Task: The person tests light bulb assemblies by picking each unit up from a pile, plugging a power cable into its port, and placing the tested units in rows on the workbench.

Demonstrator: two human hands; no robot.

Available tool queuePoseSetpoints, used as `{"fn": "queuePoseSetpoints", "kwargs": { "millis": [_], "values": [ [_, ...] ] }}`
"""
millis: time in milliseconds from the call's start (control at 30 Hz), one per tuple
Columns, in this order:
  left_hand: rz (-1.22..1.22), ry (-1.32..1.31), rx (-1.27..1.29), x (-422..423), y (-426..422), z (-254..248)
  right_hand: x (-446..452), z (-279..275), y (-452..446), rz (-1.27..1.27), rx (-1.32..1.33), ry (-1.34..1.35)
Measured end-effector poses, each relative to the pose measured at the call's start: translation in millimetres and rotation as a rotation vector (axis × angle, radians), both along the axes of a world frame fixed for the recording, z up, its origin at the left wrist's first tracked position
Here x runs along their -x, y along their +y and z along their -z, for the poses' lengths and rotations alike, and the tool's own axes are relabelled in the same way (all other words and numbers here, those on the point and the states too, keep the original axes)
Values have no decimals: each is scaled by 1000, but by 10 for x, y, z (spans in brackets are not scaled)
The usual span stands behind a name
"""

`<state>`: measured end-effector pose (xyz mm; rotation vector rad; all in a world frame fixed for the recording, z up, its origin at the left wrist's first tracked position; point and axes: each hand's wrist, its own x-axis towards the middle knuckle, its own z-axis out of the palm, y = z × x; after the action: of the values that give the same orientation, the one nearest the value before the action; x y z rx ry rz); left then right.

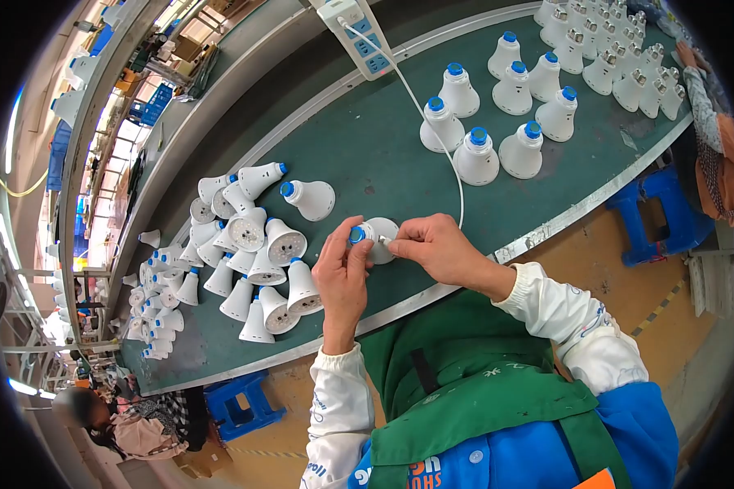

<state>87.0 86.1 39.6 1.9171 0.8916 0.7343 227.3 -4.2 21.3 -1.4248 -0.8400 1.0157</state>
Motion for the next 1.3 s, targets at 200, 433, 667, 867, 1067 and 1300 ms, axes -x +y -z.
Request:
{"fn": "queuePoseSetpoints", "kwargs": {
  "millis": [200,433,667,867,1067,1300],
  "values": [
    [59,-18,42,23,48,-26,-70,-29,18,-114,44,23],
    [134,-61,66,43,101,-3,-118,-136,82,-163,139,127],
    [100,-57,30,26,37,53,-20,-50,112,-74,119,75],
    [-23,-160,13,-8,-140,133,-139,-317,60,-160,187,-255],
    [-1,-33,-389,-81,-204,189,-84,-246,-17,-103,102,-351],
    [-84,-25,-413,-172,-256,245,-84,-274,-69,-66,143,-345]
  ]
}}
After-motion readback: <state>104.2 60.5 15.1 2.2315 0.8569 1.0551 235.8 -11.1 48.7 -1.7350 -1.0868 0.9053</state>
